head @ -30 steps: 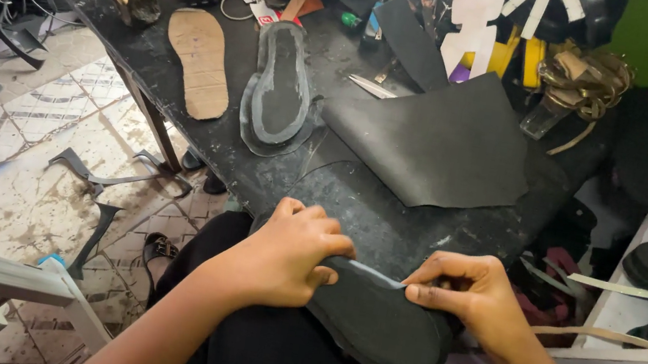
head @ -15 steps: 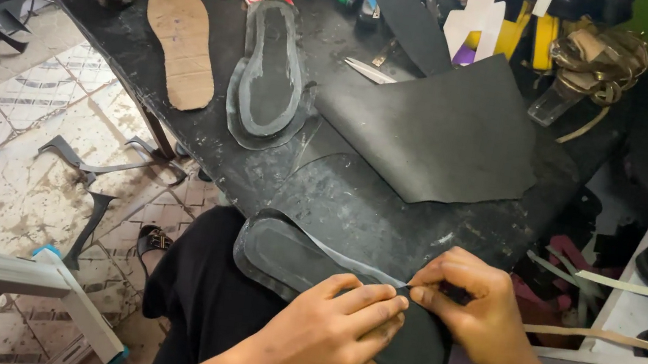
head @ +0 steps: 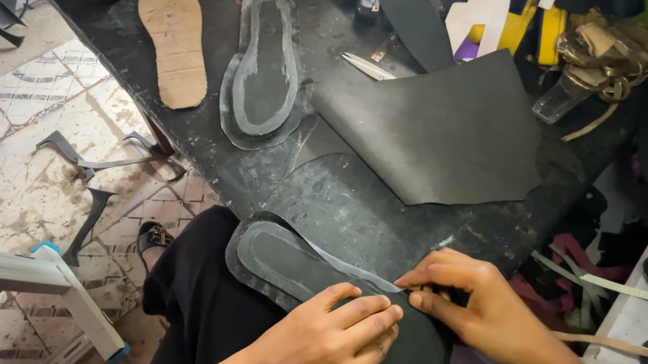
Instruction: The recorder is assembling and sewing parts of a shoe at a workbench.
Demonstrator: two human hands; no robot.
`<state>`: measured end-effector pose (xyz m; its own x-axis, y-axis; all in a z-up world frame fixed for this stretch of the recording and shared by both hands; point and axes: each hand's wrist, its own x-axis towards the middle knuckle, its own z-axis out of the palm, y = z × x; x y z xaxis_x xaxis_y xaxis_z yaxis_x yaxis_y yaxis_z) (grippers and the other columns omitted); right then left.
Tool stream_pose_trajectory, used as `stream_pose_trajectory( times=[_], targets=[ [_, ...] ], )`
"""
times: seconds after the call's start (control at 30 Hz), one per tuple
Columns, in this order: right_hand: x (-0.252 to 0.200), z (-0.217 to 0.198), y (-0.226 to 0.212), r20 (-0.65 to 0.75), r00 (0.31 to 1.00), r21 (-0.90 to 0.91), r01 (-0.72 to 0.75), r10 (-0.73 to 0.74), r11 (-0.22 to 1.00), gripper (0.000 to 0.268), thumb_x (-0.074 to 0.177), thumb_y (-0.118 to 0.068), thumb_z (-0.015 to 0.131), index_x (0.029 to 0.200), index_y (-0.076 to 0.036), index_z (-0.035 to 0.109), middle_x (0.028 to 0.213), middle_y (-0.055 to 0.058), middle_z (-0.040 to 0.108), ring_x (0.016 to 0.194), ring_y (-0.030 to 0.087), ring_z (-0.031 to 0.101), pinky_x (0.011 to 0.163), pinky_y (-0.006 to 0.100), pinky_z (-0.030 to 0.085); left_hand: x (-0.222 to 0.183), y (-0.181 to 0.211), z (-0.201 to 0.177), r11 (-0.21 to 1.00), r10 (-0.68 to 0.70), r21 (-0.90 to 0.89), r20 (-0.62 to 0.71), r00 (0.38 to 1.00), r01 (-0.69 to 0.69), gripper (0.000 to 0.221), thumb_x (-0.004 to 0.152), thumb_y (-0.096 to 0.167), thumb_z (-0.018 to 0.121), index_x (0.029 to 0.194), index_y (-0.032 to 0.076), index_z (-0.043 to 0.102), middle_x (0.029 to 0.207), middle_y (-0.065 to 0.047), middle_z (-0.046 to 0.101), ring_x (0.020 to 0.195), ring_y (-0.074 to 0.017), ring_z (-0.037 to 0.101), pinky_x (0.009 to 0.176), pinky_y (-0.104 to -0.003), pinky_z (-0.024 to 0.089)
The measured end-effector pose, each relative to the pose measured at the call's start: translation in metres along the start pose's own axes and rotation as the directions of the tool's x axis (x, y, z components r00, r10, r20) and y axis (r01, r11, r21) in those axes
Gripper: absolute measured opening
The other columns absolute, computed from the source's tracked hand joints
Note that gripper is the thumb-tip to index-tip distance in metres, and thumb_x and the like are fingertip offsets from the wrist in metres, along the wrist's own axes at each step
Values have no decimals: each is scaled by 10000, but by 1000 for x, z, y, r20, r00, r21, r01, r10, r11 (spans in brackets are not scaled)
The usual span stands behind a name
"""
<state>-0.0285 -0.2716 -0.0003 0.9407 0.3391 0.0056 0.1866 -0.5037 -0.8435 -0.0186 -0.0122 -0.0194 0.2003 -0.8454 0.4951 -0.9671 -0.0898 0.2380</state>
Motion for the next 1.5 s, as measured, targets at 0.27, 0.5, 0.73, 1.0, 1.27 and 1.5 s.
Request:
stream_pose_trajectory(
  times=[0.27, 0.5, 0.73, 1.0, 1.27, 1.5],
  targets=[
    [2, 8, -1, -47, 990, -24, -132, 131, 991, 138, 797, -115, 779, 904, -31, 806, 811, 51, 730, 761, 162, 657, 681, 305, 522, 1, 0, 2, 1000, -13, -25, -11, 1000, 12, 548, 851, 358, 725, 1177, -80, 684, 1340, -214, 645, 1306, -327, 589, 1080, -467, 467],
    [-9, 25, 18, -248, 968, -28, -40, 32, 999, 82, 793, -86, 793, 845, -26, 773, 770, 45, 690, 695, 146, 622, 613, 295, 483, -1, 2, 11, 999, -33, 22, -45, 998, 34, 567, 863, 413, 706, 1161, -69, 676, 1344, -224, 651, 1316, -339, 595, 1088, -476, 468],
    [-8, 33, 4, -275, 933, -164, 191, -231, 968, 79, 827, -33, 719, 848, -18, 644, 820, 79, 658, 769, 212, 647, 691, 313, 503, 5, 7, 10, 994, -56, 93, -32, 998, 59, 583, 795, 409, 718, 1129, -67, 682, 1306, -248, 659, 1283, -353, 608, 1062, -481, 477],
    [-6, 41, 8, -318, 860, -320, 298, -398, 899, 123, 796, 46, 692, 860, -8, 602, 815, 126, 606, 739, 270, 598, 655, 342, 475, 1, 5, 21, 976, -21, 213, -65, 998, 35, 481, 821, 363, 712, 1094, -32, 707, 1274, -231, 678, 1268, -342, 620, 1039, -505, 502],
    [-3, 37, 6, -253, 797, -393, 433, -549, 811, 193, 748, 91, 675, 931, 65, 620, 862, 154, 629, 774, 300, 636, 680, 365, 531, -4, 4, 40, 954, -11, 294, -146, 989, 54, 321, 913, 279, 673, 1043, -10, 720, 1232, -212, 703, 1248, -342, 650, 1002, -521, 528],
    [-5, 26, 12, -91, 755, -469, 543, -649, 697, 345, 651, 9, 663, 977, 115, 627, 937, 200, 659, 840, 350, 662, 760, 408, 579, -3, 4, 42, 948, -9, 313, -174, 985, 64, 230, 944, 204, 646, 997, -13, 701, 1183, -205, 707, 1222, -350, 657, 985, -516, 531]
  ],
)
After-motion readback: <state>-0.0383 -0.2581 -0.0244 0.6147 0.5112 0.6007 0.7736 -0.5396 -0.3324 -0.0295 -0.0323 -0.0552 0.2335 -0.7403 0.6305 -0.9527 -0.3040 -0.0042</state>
